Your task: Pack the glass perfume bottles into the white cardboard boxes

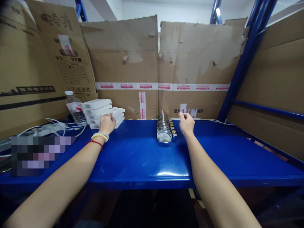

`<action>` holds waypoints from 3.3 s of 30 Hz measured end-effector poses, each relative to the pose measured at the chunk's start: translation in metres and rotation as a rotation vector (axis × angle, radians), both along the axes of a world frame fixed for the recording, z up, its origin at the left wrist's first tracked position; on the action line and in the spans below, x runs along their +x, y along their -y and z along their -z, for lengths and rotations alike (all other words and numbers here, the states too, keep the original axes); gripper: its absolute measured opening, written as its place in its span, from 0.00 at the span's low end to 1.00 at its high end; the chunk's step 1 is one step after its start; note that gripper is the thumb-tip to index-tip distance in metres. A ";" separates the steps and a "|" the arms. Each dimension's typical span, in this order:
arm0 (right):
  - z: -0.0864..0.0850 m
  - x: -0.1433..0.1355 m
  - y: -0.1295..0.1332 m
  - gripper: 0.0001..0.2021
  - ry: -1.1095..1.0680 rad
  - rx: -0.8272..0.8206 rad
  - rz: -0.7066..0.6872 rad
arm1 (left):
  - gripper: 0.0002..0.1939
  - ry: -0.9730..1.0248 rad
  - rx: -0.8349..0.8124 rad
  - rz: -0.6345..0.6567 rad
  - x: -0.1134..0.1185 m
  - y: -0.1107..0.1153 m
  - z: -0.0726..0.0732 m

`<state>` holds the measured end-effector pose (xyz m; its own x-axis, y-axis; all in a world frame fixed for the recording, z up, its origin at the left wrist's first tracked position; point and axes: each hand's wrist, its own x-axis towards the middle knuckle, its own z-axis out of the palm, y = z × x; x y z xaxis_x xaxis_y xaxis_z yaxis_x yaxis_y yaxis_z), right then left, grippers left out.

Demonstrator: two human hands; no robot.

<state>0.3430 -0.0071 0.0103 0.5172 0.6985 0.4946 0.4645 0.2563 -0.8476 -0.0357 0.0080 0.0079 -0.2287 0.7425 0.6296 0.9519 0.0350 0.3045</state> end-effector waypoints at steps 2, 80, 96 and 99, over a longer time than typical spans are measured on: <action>0.004 0.006 -0.004 0.20 -0.015 -0.050 -0.002 | 0.22 -0.011 -0.020 -0.007 0.000 0.001 0.000; 0.030 0.009 -0.026 0.20 0.329 -0.469 -0.201 | 0.10 0.004 -0.368 0.265 0.032 0.021 0.000; 0.028 0.006 -0.024 0.19 0.318 -0.475 -0.198 | 0.37 -0.056 0.001 -0.034 -0.006 0.009 0.002; 0.028 0.006 -0.024 0.19 0.319 -0.466 -0.199 | 0.35 -0.095 -0.041 -0.020 -0.005 0.004 0.003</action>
